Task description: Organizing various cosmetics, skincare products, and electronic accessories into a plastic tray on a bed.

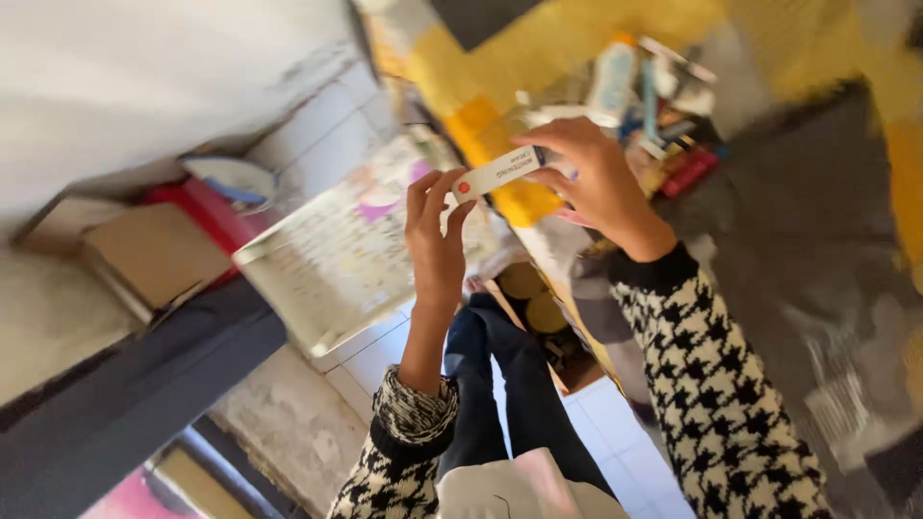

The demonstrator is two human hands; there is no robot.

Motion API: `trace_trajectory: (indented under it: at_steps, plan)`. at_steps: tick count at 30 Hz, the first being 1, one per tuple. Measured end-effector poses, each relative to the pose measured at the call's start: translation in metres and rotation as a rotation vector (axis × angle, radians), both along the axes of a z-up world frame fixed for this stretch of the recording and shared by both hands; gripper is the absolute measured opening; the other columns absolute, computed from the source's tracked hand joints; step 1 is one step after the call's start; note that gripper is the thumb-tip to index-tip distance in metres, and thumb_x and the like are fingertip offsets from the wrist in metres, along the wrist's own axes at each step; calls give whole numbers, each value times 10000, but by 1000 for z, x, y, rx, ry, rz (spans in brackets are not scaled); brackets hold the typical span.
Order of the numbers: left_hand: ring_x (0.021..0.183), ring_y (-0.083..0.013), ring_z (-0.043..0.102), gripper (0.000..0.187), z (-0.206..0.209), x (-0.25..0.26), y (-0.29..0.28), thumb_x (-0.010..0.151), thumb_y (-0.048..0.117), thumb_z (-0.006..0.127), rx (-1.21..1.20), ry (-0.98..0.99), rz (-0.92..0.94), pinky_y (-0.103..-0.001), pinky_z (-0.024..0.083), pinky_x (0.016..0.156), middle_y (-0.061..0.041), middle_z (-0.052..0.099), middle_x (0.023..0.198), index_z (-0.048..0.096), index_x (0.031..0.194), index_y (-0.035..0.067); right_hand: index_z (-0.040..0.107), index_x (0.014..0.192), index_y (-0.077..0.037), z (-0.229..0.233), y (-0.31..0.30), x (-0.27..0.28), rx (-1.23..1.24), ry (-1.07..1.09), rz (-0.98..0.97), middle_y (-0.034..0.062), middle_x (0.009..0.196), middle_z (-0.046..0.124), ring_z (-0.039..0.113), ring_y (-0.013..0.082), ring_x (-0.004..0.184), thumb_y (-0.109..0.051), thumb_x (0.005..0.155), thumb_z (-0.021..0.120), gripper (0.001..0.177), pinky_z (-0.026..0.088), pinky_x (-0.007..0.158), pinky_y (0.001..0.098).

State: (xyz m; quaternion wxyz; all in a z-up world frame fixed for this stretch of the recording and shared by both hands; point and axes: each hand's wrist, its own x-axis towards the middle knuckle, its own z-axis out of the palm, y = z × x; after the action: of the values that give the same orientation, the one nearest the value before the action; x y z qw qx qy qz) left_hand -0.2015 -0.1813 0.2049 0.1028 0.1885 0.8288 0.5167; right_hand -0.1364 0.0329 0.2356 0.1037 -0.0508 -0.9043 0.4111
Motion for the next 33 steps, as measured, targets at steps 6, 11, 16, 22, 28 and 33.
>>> trace_trajectory:
  at_steps: [6,11,16,22,28,33]
  plan:
    - [1106,-252,674,444,-2,-42,-101,885,-65,735,14,8,125,-359,575,860,-108,633,1272,681,1290,112,663,1297,-45,-3,-88,-65,-158,-93,101,121,1180,686,673,289,1068,-13,843,823,482,533,925,398]
    - [1006,-223,703,419,-24,-48,-144,874,-53,760,35,-71,232,-332,571,789,-104,657,1260,698,1252,118,683,1295,-66,-31,-136,-77,-299,-113,68,101,1227,646,682,236,1099,62,884,764,438,566,904,323]
    - [1033,-222,699,446,-51,-43,-152,864,-70,753,9,-65,291,-331,567,784,-96,669,1260,709,1263,124,631,1304,2,-69,-163,-71,-679,-101,-156,50,1259,646,684,159,1191,104,922,683,399,574,1009,279]
    - [1006,-200,711,438,-83,-41,-148,856,-53,769,117,-172,321,-316,583,796,-87,669,1284,715,1253,124,692,1222,99,-92,-165,-67,-731,-96,-317,107,1255,692,689,143,1120,51,985,706,242,550,1010,279]
    - [1018,-193,705,417,-89,-38,-146,833,-66,781,130,-132,327,-313,594,826,-82,692,1233,729,1216,93,681,1210,60,-89,-161,-67,-997,-220,-361,103,1074,741,723,133,946,-17,968,699,254,615,882,304]
    - [1005,-186,681,445,-84,-34,-142,847,-122,764,132,-119,333,-317,595,840,-74,684,1201,728,1233,97,694,1227,92,-91,-163,-64,-1000,-104,-350,125,1153,749,730,140,1000,-32,1006,690,254,628,942,311]
